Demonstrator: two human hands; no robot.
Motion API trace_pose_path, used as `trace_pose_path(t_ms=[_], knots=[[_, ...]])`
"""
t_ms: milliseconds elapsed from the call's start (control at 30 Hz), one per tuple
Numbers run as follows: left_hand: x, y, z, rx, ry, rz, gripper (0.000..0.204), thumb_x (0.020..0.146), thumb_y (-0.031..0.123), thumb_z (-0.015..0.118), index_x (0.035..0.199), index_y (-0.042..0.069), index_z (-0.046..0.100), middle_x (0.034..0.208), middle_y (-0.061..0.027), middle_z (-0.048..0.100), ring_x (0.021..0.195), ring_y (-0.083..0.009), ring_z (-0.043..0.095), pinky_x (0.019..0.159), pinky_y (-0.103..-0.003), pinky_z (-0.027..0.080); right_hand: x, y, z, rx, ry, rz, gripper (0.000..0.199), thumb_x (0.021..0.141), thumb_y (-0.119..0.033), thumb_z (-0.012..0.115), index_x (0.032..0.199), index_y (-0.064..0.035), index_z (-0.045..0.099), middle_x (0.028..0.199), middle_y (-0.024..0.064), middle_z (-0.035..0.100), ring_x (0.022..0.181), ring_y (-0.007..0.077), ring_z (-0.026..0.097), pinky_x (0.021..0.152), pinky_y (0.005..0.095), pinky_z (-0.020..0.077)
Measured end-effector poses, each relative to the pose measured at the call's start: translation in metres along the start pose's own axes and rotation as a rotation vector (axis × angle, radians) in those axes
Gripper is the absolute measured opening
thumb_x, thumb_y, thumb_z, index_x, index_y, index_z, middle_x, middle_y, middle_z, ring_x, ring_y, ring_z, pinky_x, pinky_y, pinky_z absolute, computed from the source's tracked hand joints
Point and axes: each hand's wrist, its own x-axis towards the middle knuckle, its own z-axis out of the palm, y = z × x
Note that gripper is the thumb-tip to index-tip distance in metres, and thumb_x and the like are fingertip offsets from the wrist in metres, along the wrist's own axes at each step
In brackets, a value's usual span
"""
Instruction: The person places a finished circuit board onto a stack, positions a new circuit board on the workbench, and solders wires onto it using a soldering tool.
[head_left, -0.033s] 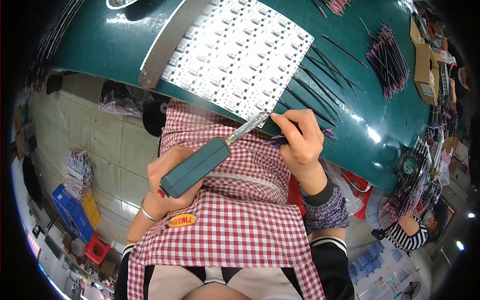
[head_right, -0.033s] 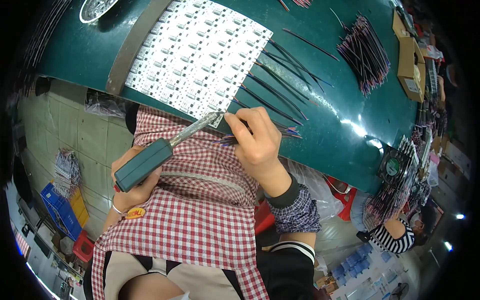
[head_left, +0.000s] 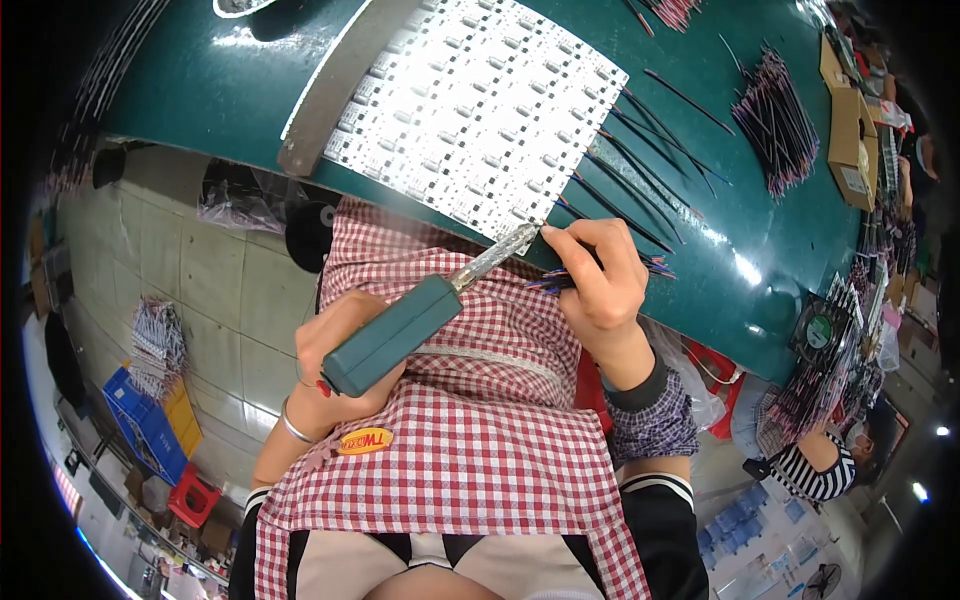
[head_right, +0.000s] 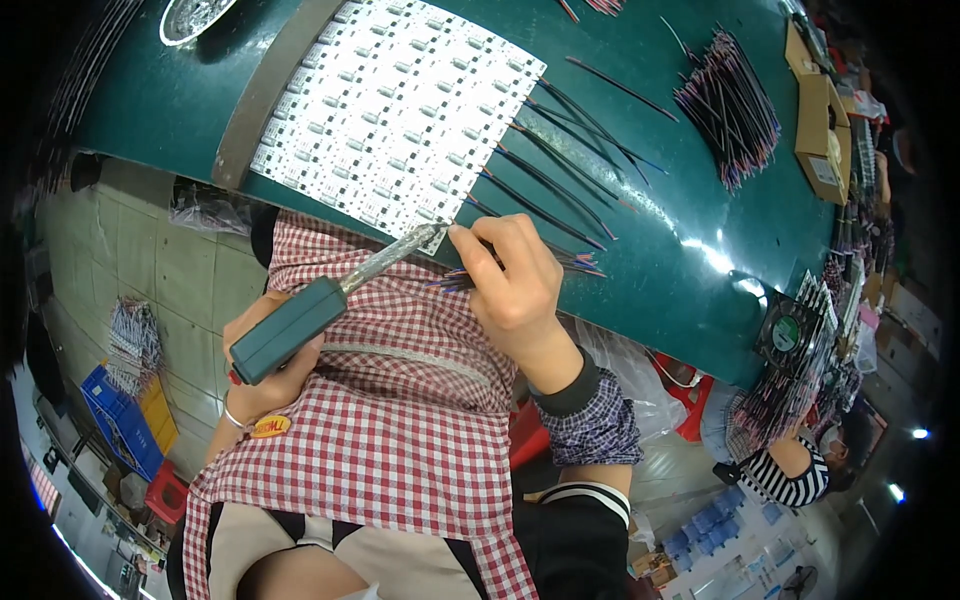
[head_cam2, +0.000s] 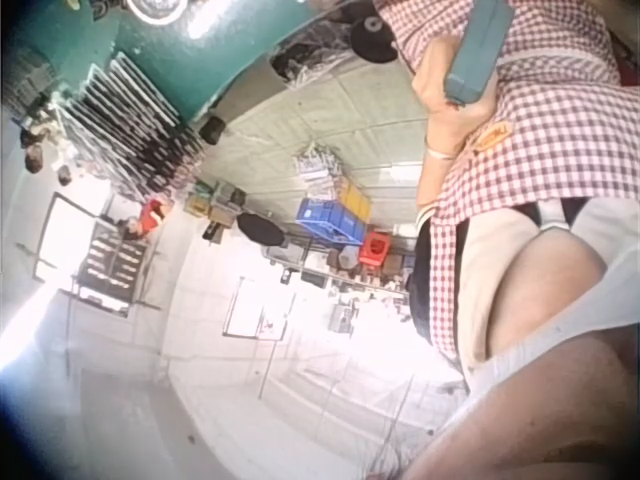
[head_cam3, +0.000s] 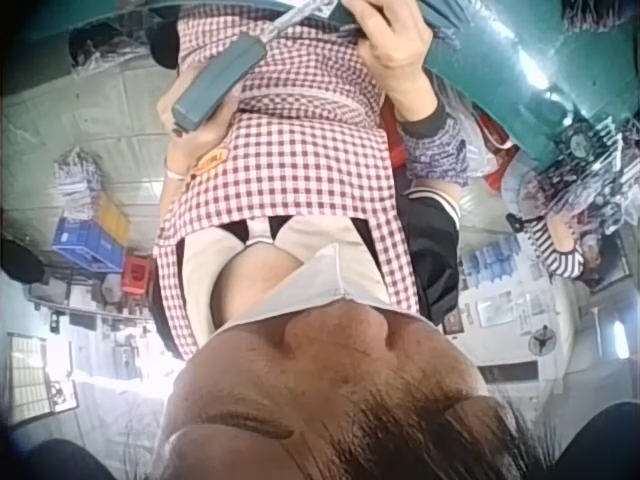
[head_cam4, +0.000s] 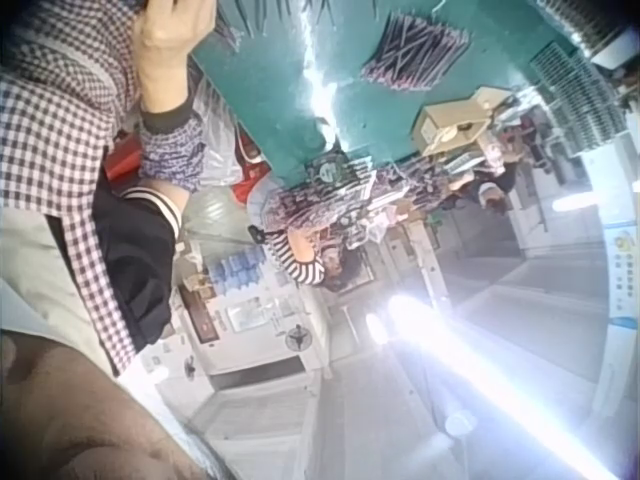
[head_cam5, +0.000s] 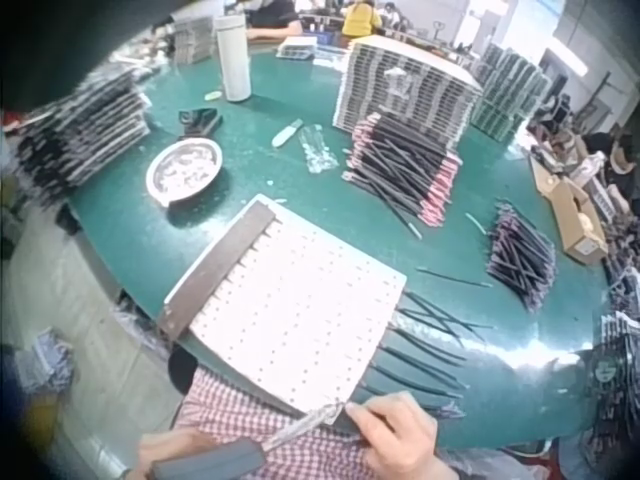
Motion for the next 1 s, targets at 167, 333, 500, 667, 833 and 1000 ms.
trace_pose_path(t_ms=[167, 333, 500, 667, 833, 1000], knots=[[0.002, 0.003, 0.000, 0.010, -0.010, 0.003, 0.024, 0.062, -0.005, 0.073, 0.085, -0.005, 0.065, 0.081, -0.0159, 0.066, 0.070, -0.0286, 0.068, 0.064, -0.032, 0.055, 0.001, -0.002, 0.002, -0.094, 0.010, -0.073, 0.037, 0.061, 0.002, 0.067, 0.097, 0.0009, 0.070, 0.086, 0.0104, 0.060, 0.072, 0.0250, 0.060, 0.056, 0.0326, 0.0485], [-0.002, -0.001, 0.000, 0.041, 0.059, 0.116, 0.021, 0.064, -0.004, 0.073, 0.084, -0.005, 0.068, 0.083, -0.0163, 0.067, 0.069, -0.0297, 0.069, 0.060, -0.033, 0.055, 0.000, 0.000, 0.002, -0.074, 0.022, -0.058, 0.036, 0.062, 0.002, 0.068, 0.098, 0.0010, 0.071, 0.087, 0.0098, 0.061, 0.073, 0.0249, 0.061, 0.057, 0.0317, 0.0487], [-0.004, 0.005, -0.001, 0.073, 0.092, 0.040, 0.022, 0.066, -0.003, 0.077, 0.087, -0.005, 0.071, 0.088, -0.0183, 0.070, 0.076, -0.0320, 0.072, 0.065, -0.034, 0.058, -0.008, 0.002, 0.005, 0.010, 0.090, 0.008, 0.044, 0.060, 0.008, 0.066, 0.103, 0.0014, 0.072, 0.088, 0.0101, 0.062, 0.075, 0.0261, 0.061, 0.060, 0.0326, 0.0502], [-0.005, 0.003, -0.001, 0.074, 0.082, 0.048, 0.023, 0.066, -0.003, 0.077, 0.088, -0.005, 0.071, 0.090, -0.0188, 0.070, 0.078, -0.0322, 0.072, 0.068, -0.035, 0.059, -0.010, 0.004, 0.002, 0.036, 0.082, 0.013, 0.049, 0.059, 0.010, 0.064, 0.106, 0.0008, 0.072, 0.090, 0.0102, 0.063, 0.077, 0.0271, 0.061, 0.063, 0.0344, 0.0516], [-0.002, 0.002, 0.000, 0.029, 0.031, 0.040, 0.025, 0.065, -0.005, 0.074, 0.090, -0.006, 0.070, 0.093, -0.0192, 0.070, 0.082, -0.0319, 0.072, 0.072, -0.035, 0.059, -0.005, 0.000, -0.001, 0.005, 0.002, 0.027, 0.055, 0.050, 0.013, 0.059, 0.103, 0.0006, 0.071, 0.088, 0.0118, 0.062, 0.078, 0.0284, 0.061, 0.064, 0.0358, 0.0493], [0.001, 0.000, 0.003, 0.007, 0.016, 0.071, 0.026, 0.064, -0.006, 0.072, 0.090, -0.007, 0.067, 0.091, -0.0178, 0.069, 0.079, -0.0300, 0.071, 0.070, -0.033, 0.057, -0.002, 0.000, -0.002, -0.023, -0.032, -0.004, 0.055, 0.048, 0.010, 0.057, 0.101, 0.0007, 0.070, 0.089, 0.0122, 0.061, 0.079, 0.0298, 0.061, 0.064, 0.0371, 0.0489]])
